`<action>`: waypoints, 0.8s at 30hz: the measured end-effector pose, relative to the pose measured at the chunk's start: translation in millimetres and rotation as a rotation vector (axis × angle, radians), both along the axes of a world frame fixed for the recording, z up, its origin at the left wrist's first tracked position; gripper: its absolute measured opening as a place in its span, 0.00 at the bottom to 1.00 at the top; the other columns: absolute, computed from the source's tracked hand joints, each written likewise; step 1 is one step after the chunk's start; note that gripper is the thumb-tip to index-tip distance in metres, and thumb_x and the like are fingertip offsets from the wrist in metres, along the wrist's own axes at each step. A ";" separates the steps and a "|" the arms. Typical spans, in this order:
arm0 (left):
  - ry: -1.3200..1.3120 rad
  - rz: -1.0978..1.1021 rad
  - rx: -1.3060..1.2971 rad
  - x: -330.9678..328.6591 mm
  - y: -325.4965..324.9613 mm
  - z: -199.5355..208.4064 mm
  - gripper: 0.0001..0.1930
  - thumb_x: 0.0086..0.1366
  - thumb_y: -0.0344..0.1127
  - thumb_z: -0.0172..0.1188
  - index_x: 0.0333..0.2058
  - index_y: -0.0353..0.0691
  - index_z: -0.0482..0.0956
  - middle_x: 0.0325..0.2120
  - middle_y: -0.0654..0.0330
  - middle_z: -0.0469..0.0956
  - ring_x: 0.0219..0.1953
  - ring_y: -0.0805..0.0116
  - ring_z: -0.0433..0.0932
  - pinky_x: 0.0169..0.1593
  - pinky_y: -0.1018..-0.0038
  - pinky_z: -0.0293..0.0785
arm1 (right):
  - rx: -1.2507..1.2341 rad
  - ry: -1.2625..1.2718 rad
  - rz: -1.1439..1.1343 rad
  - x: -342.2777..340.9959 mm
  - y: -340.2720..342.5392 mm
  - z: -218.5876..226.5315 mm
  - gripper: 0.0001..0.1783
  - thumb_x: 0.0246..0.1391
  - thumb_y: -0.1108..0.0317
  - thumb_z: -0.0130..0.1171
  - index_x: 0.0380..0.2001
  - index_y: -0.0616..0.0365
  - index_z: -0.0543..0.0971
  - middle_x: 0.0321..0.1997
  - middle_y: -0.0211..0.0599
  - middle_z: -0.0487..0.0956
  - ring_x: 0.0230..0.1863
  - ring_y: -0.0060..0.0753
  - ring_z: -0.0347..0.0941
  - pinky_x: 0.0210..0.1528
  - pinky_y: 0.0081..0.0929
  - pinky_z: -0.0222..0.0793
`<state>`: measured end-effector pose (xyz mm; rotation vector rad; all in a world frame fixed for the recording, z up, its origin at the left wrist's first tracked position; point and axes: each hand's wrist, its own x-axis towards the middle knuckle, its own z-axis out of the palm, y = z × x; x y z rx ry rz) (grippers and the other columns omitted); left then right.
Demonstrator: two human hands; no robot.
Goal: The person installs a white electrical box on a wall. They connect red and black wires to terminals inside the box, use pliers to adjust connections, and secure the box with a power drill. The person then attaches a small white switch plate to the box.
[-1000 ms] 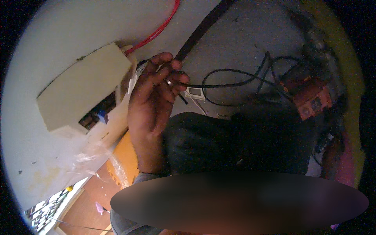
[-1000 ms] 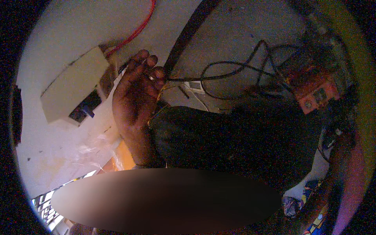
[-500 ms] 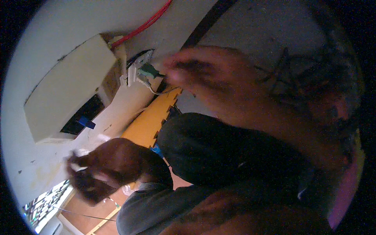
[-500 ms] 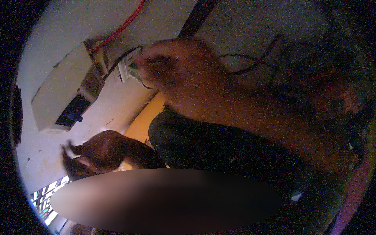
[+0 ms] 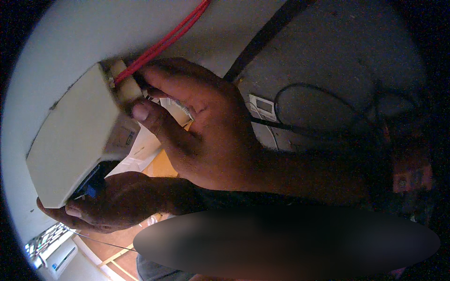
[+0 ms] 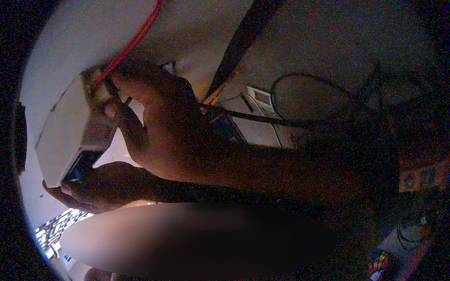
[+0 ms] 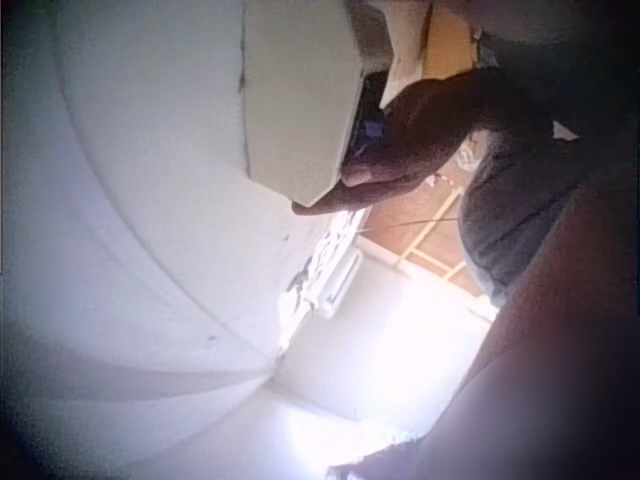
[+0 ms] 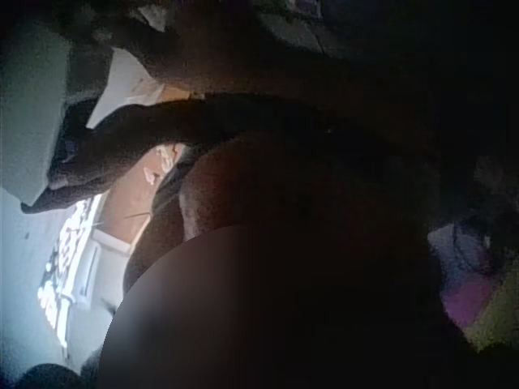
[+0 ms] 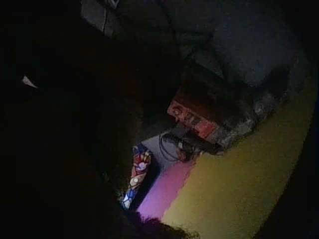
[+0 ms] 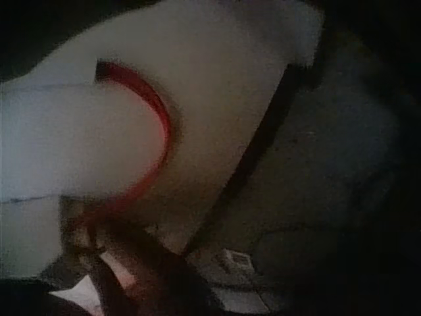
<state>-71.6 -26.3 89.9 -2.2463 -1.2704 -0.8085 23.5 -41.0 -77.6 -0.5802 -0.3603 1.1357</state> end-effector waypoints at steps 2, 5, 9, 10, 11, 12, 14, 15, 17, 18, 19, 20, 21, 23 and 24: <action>0.018 -0.001 0.002 -3.6 -3.2 5.7 0.28 0.62 0.49 0.61 0.53 0.33 0.72 0.41 0.53 0.77 0.48 0.63 0.78 0.53 0.67 0.72 | 0.025 -0.063 0.002 -5.6 -2.3 -3.2 0.17 0.61 0.71 0.65 0.51 0.67 0.80 0.43 0.47 0.81 0.46 0.38 0.81 0.50 0.31 0.76; 0.008 0.025 -0.018 -0.8 -6.0 10.1 0.29 0.62 0.51 0.61 0.53 0.33 0.72 0.41 0.53 0.76 0.48 0.64 0.77 0.54 0.67 0.72 | 0.058 -0.140 0.002 -6.5 -2.8 -10.1 0.17 0.58 0.72 0.66 0.50 0.67 0.80 0.41 0.47 0.82 0.44 0.42 0.81 0.48 0.33 0.77; -0.005 0.069 -0.050 5.4 -9.6 20.9 0.30 0.62 0.53 0.61 0.53 0.33 0.72 0.41 0.53 0.76 0.49 0.64 0.77 0.55 0.66 0.72 | 0.101 -0.232 0.007 -5.6 -5.1 -19.5 0.17 0.55 0.74 0.67 0.49 0.66 0.81 0.40 0.48 0.82 0.40 0.47 0.82 0.46 0.36 0.78; -0.002 0.076 -0.047 8.2 -11.9 22.6 0.31 0.62 0.54 0.61 0.53 0.33 0.72 0.41 0.52 0.76 0.50 0.64 0.77 0.55 0.66 0.72 | 0.113 -0.244 0.021 -3.7 -7.6 -20.5 0.17 0.54 0.74 0.67 0.48 0.66 0.81 0.39 0.48 0.82 0.39 0.49 0.82 0.45 0.37 0.78; 0.004 0.084 -0.042 8.3 -13.1 24.1 0.31 0.62 0.54 0.61 0.53 0.33 0.72 0.41 0.52 0.76 0.50 0.64 0.76 0.55 0.66 0.72 | 0.132 -0.258 0.031 -2.3 -8.1 -23.3 0.17 0.54 0.75 0.67 0.48 0.66 0.82 0.39 0.48 0.82 0.38 0.50 0.82 0.44 0.38 0.78; 0.008 0.089 -0.040 9.8 -14.8 25.0 0.32 0.62 0.55 0.61 0.53 0.33 0.72 0.41 0.52 0.76 0.50 0.64 0.76 0.55 0.66 0.72 | 0.147 -0.273 0.033 0.1 -10.8 -22.3 0.17 0.53 0.75 0.68 0.48 0.66 0.82 0.39 0.49 0.82 0.38 0.51 0.82 0.44 0.39 0.78; 0.008 0.095 -0.050 8.6 -16.3 24.4 0.33 0.61 0.56 0.61 0.53 0.33 0.71 0.41 0.52 0.76 0.51 0.65 0.76 0.56 0.66 0.72 | 0.199 -0.313 -0.003 5.0 -9.0 -28.0 0.16 0.53 0.74 0.68 0.47 0.65 0.82 0.38 0.48 0.83 0.36 0.50 0.82 0.42 0.39 0.78; 0.000 0.091 -0.054 7.3 -16.4 23.8 0.33 0.61 0.56 0.61 0.53 0.33 0.71 0.41 0.52 0.76 0.51 0.65 0.76 0.56 0.66 0.71 | 0.219 -0.351 -0.054 7.7 -8.7 -30.9 0.15 0.55 0.72 0.67 0.47 0.65 0.83 0.39 0.48 0.83 0.36 0.47 0.83 0.42 0.38 0.78; -0.019 0.083 -0.045 5.0 -19.2 25.2 0.34 0.61 0.58 0.61 0.53 0.32 0.71 0.41 0.52 0.76 0.51 0.65 0.76 0.57 0.65 0.71 | 0.215 -0.323 -0.009 11.9 -9.4 -32.1 0.13 0.60 0.68 0.66 0.46 0.64 0.83 0.39 0.46 0.84 0.38 0.40 0.83 0.42 0.35 0.78; -0.024 0.080 -0.040 4.2 -20.0 27.1 0.34 0.61 0.58 0.61 0.53 0.32 0.71 0.41 0.52 0.76 0.52 0.65 0.76 0.57 0.65 0.71 | 0.180 -0.249 0.089 13.3 -11.0 -31.0 0.13 0.62 0.66 0.65 0.45 0.63 0.83 0.40 0.44 0.84 0.39 0.36 0.83 0.43 0.34 0.77; -0.024 0.078 -0.046 3.7 -21.0 29.0 0.35 0.61 0.59 0.61 0.53 0.32 0.71 0.41 0.52 0.76 0.52 0.65 0.75 0.57 0.65 0.71 | 0.165 -0.108 0.204 15.3 -9.8 -31.2 0.13 0.64 0.63 0.64 0.44 0.63 0.83 0.40 0.42 0.85 0.40 0.32 0.82 0.43 0.32 0.77; -0.026 0.085 -0.053 2.2 -21.3 29.6 0.35 0.61 0.59 0.61 0.54 0.32 0.71 0.41 0.52 0.75 0.52 0.65 0.75 0.58 0.65 0.71 | 0.135 0.037 0.309 15.1 -11.7 -30.6 0.14 0.66 0.61 0.64 0.44 0.62 0.84 0.40 0.40 0.85 0.41 0.29 0.82 0.44 0.30 0.76; -0.027 0.086 -0.057 1.1 -20.6 30.2 0.36 0.61 0.60 0.61 0.54 0.32 0.71 0.41 0.52 0.75 0.52 0.65 0.75 0.58 0.65 0.71 | 0.143 0.252 0.421 16.5 -7.9 -30.8 0.15 0.67 0.59 0.63 0.43 0.61 0.84 0.40 0.38 0.85 0.41 0.26 0.81 0.45 0.29 0.76; -0.026 0.089 -0.059 -0.5 -19.6 29.5 0.36 0.61 0.61 0.61 0.54 0.32 0.71 0.41 0.52 0.75 0.53 0.65 0.75 0.58 0.65 0.71 | 0.048 0.539 0.516 15.5 -7.5 -29.3 0.15 0.68 0.58 0.63 0.42 0.60 0.84 0.39 0.34 0.86 0.41 0.23 0.81 0.46 0.26 0.75; -0.015 0.070 -0.061 -2.0 -19.8 25.2 0.37 0.61 0.62 0.61 0.54 0.32 0.71 0.41 0.52 0.75 0.53 0.66 0.75 0.59 0.64 0.71 | -0.047 0.620 0.481 14.0 -7.5 -31.5 0.14 0.67 0.59 0.63 0.42 0.60 0.84 0.39 0.33 0.86 0.41 0.22 0.80 0.46 0.25 0.75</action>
